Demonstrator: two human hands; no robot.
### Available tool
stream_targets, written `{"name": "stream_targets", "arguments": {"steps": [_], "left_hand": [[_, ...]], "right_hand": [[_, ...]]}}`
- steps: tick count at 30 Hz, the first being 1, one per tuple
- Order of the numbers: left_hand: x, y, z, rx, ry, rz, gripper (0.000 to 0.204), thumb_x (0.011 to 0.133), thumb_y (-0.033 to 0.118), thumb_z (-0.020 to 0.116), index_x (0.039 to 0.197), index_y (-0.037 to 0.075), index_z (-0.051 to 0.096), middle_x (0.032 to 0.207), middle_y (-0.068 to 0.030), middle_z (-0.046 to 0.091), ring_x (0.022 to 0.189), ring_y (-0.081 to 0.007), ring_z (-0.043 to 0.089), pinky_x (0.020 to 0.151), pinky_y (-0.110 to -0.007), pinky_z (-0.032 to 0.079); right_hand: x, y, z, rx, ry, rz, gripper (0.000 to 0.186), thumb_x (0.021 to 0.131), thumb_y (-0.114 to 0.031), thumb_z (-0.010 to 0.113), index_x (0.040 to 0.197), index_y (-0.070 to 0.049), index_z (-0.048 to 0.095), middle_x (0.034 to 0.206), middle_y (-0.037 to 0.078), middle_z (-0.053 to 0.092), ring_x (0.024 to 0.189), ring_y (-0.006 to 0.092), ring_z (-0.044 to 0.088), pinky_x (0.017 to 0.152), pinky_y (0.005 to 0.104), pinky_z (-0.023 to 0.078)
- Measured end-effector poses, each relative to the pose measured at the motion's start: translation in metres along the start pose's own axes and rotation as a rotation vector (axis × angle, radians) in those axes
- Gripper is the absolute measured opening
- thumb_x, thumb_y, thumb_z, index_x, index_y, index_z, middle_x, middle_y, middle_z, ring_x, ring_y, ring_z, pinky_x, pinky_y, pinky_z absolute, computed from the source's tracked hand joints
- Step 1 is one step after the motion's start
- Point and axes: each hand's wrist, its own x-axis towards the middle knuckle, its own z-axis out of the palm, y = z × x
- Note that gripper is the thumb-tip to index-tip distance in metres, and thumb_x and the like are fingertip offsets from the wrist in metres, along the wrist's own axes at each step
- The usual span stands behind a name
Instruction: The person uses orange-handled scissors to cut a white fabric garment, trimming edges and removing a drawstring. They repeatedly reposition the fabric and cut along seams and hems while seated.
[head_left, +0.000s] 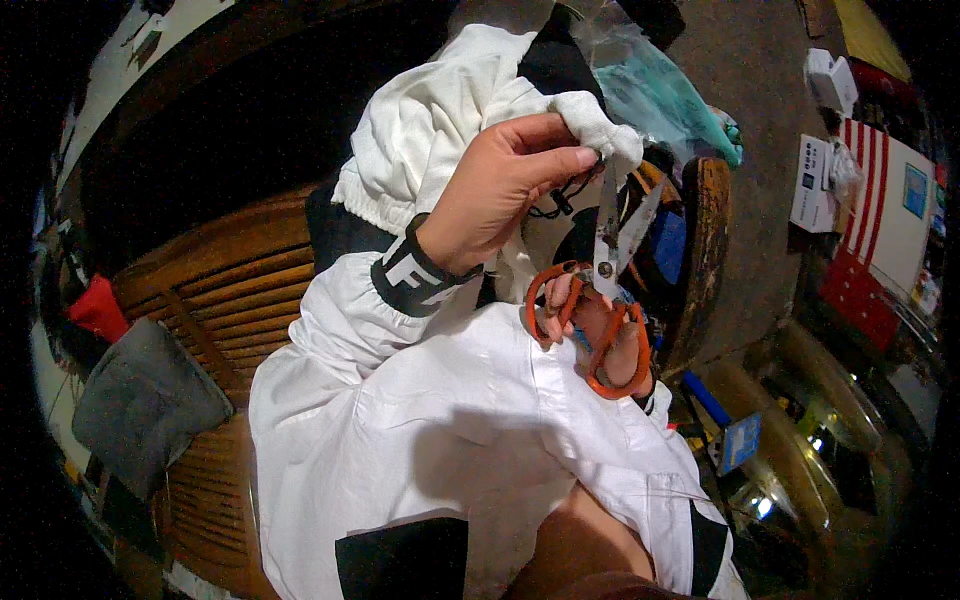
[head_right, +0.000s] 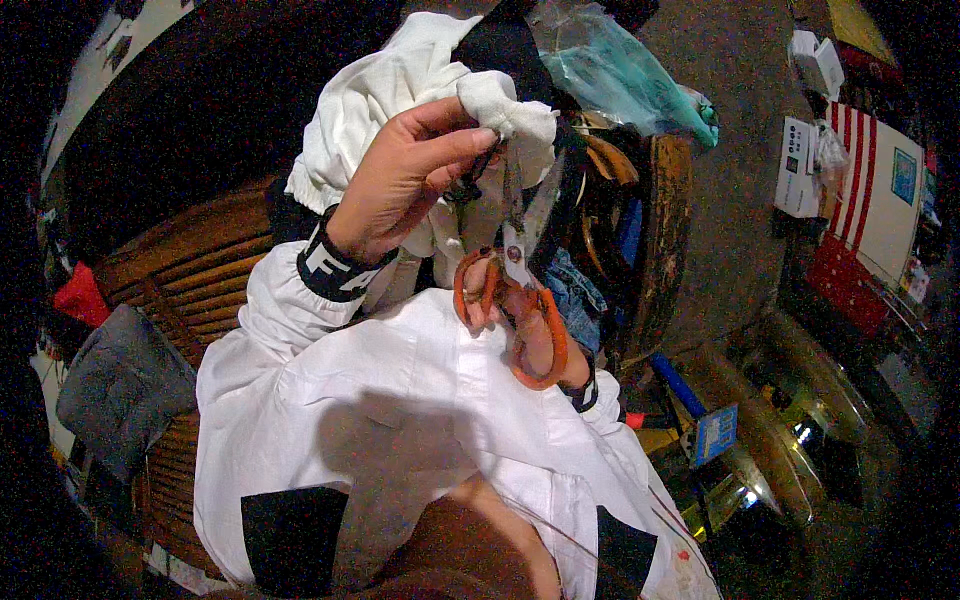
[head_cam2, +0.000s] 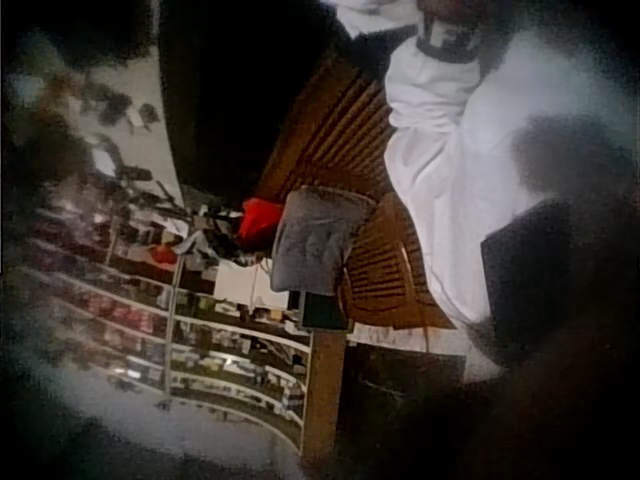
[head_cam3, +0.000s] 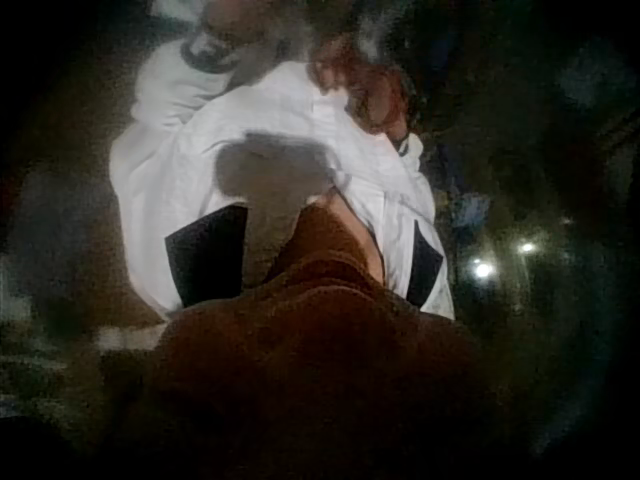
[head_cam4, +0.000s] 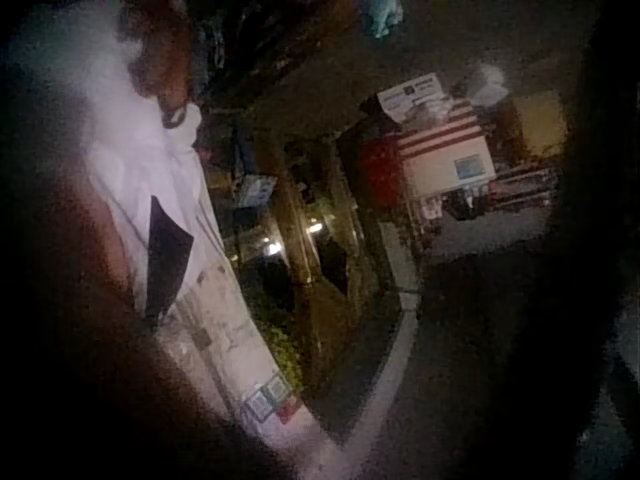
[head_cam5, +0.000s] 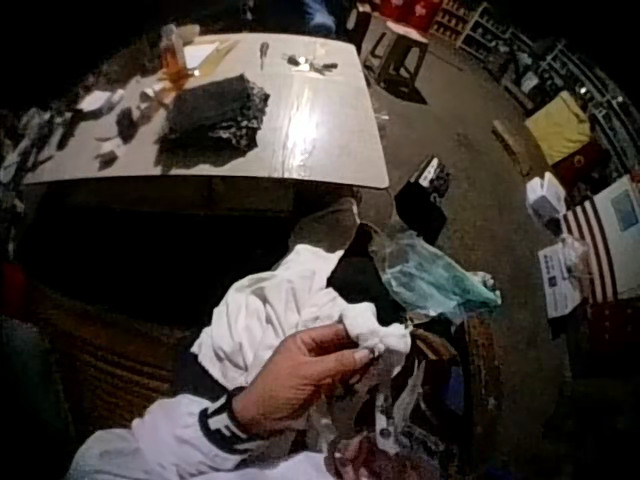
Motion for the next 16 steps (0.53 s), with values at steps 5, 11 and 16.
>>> {"name": "stream_targets", "arguments": {"steps": [5,11,16], "left_hand": [[-0.001,0.002,0.002,0.05,0.065,0.023,0.023,0.084,0.012,0.065,0.104,0.001,0.063,0.087,-0.0012,0.065,0.055,0.0015,0.046,0.049,-0.012,0.035],[0.002,-0.004,-0.002,0.096,0.062,0.073,0.026,0.084,0.011,0.065,0.107,0.001,0.062,0.09,-0.0014,0.065,0.062,-0.0018,0.053,0.056,-0.015,0.042],[0.003,-0.01,-0.003,0.046,0.073,0.068,0.024,0.083,0.01,0.065,0.104,0.001,0.064,0.091,-0.0035,0.065,0.078,-0.0079,0.059,0.074,-0.02,0.047]], "right_hand": [[0.003,-0.006,0.009,0.056,0.082,0.151,0.084,0.075,-0.081,0.031,0.096,-0.001,0.043,0.076,0.004,0.043,0.068,0.0129,0.038,0.061,0.0254,0.03],[-0.001,0.0,0.003,0.03,0.048,0.185,0.091,0.07,-0.086,0.032,0.099,-0.001,0.043,0.076,0.007,0.044,0.067,0.0143,0.04,0.064,0.0275,0.033],[0.005,-0.002,0.007,0.079,0.014,0.151,0.075,0.08,-0.079,0.024,0.084,-0.006,0.045,0.08,0.004,0.043,0.071,0.0094,0.035,0.063,0.0237,0.028]]}}
